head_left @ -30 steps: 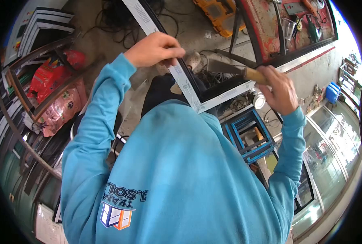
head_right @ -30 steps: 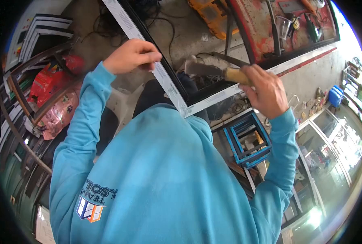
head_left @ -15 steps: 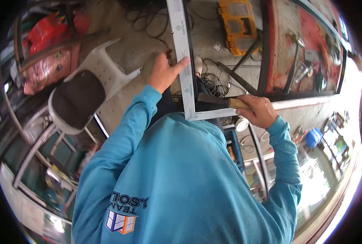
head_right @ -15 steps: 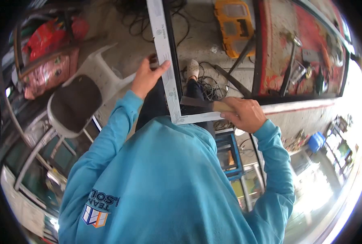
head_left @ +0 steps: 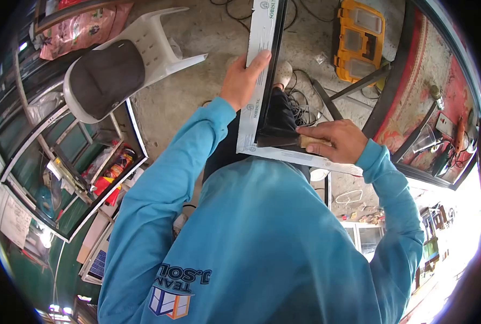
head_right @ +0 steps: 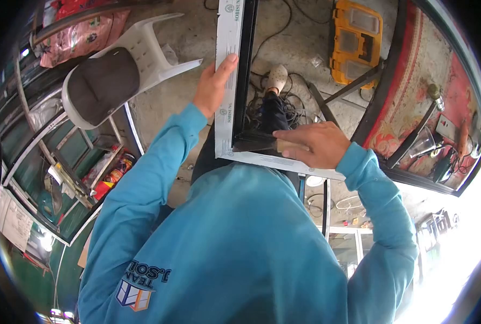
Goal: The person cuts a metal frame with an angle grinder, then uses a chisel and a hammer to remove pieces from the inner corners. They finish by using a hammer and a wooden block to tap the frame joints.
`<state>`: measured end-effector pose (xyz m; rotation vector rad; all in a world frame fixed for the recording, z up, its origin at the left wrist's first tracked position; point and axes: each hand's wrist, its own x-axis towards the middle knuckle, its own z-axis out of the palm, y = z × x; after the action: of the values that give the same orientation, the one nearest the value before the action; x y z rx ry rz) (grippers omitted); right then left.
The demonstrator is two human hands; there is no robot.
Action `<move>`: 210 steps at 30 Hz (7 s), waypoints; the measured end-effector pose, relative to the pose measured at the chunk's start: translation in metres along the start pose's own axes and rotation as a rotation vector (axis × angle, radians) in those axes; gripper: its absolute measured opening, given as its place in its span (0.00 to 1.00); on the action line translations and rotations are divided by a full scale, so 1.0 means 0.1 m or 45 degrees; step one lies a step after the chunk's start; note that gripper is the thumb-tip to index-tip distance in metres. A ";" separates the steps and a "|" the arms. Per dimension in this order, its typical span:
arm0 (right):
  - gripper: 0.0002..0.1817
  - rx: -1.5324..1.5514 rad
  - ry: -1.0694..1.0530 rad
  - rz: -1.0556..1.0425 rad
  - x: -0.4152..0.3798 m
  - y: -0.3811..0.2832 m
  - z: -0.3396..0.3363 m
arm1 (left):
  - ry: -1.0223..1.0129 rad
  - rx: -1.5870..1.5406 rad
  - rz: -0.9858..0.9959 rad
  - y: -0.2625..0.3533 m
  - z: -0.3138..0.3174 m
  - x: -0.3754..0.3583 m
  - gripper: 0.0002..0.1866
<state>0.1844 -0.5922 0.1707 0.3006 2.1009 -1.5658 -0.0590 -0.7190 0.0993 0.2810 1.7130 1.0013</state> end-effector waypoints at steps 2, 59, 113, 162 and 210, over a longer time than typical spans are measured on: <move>0.24 0.024 -0.038 -0.028 0.03 0.06 -0.02 | 0.010 -0.012 0.007 -0.02 0.01 0.00 0.43; 0.22 0.076 -0.105 0.123 0.29 0.23 0.24 | 0.240 -0.246 0.039 0.03 0.10 -0.02 0.37; 0.05 -0.837 -0.196 -0.482 1.07 -0.17 -0.30 | 0.200 -0.038 0.057 -0.02 0.02 0.04 0.42; 0.31 0.862 1.959 0.800 0.27 0.04 1.38 | -0.885 0.805 -0.182 -0.56 -1.79 0.15 0.25; 0.38 1.996 2.779 -0.150 0.51 -0.89 0.63 | -0.783 -0.356 -0.216 2.21 -0.15 3.13 0.25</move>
<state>0.1164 -0.6855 0.2047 -1.3406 -0.1103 1.1178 -0.2577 -0.3946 0.0505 0.2258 1.0108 0.8959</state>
